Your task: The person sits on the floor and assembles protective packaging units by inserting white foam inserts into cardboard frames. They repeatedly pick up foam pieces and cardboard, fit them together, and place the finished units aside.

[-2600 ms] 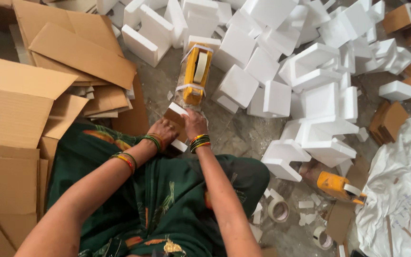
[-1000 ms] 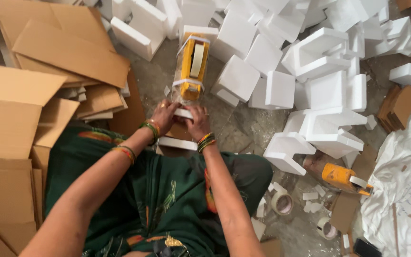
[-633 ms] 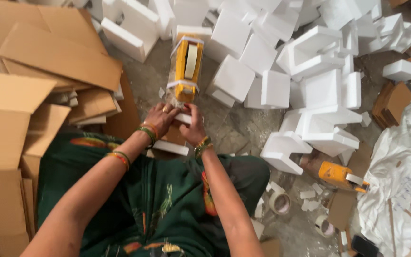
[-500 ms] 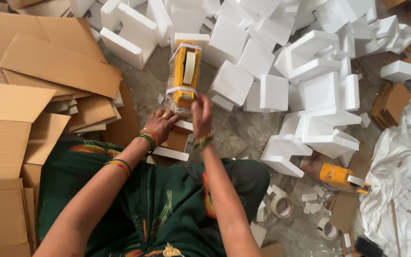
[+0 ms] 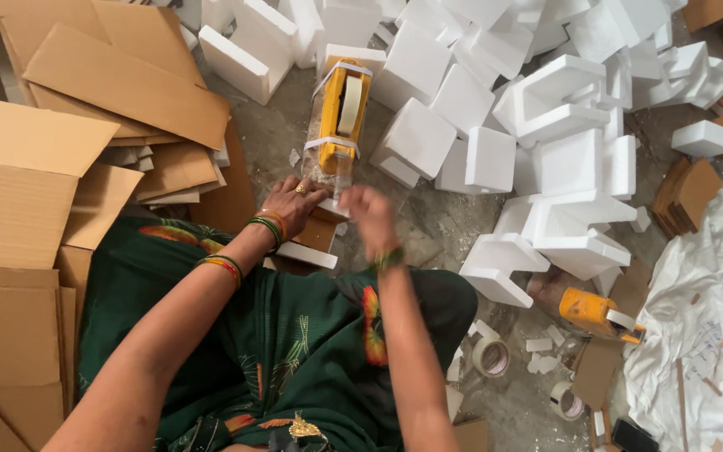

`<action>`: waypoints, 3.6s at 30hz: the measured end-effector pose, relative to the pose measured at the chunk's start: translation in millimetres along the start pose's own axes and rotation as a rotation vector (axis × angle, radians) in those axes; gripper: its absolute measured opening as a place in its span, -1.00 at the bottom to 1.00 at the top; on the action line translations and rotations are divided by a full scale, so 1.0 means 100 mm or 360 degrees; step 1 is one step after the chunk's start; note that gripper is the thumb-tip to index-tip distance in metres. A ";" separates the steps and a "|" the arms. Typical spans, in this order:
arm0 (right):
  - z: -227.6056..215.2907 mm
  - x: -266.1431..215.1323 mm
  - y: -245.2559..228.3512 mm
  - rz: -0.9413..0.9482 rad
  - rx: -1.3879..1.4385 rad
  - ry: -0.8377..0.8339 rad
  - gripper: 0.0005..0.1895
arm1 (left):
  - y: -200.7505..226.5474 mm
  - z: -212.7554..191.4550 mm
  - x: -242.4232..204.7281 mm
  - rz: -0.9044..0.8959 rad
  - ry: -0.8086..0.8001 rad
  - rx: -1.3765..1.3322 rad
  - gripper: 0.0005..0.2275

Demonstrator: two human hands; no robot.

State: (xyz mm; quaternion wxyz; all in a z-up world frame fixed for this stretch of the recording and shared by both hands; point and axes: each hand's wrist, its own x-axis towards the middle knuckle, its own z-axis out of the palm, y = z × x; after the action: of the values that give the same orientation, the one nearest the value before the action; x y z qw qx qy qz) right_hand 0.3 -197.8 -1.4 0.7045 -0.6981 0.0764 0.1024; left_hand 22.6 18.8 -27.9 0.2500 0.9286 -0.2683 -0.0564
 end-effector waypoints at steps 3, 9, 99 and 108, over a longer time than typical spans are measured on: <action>0.09 -0.61 0.45 0.0394 0.0337 0.0124 -0.73 | 0.05 -0.03 -0.03 -0.0046 0.0026 -0.0043 -0.56; -0.03 -0.17 1.30 0.0344 -0.0086 0.0254 -0.73 | 0.16 -0.07 -0.09 -0.0136 0.0000 0.0048 -0.58; -0.19 0.77 0.48 -0.0219 -0.0229 0.0377 -0.79 | -0.18 0.25 -0.04 -0.0328 0.0262 -0.0479 -0.66; -0.24 1.72 0.61 -0.0070 -0.0355 0.0461 -0.76 | -0.21 0.34 -0.05 -0.0284 0.0307 -0.0398 -0.66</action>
State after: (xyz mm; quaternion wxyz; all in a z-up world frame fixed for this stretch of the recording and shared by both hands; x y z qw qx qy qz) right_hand 152.6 -215.4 -104.3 0.6065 -0.7808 0.1499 -0.0069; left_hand 19.7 21.6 -68.1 0.3820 0.9116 -0.1503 -0.0218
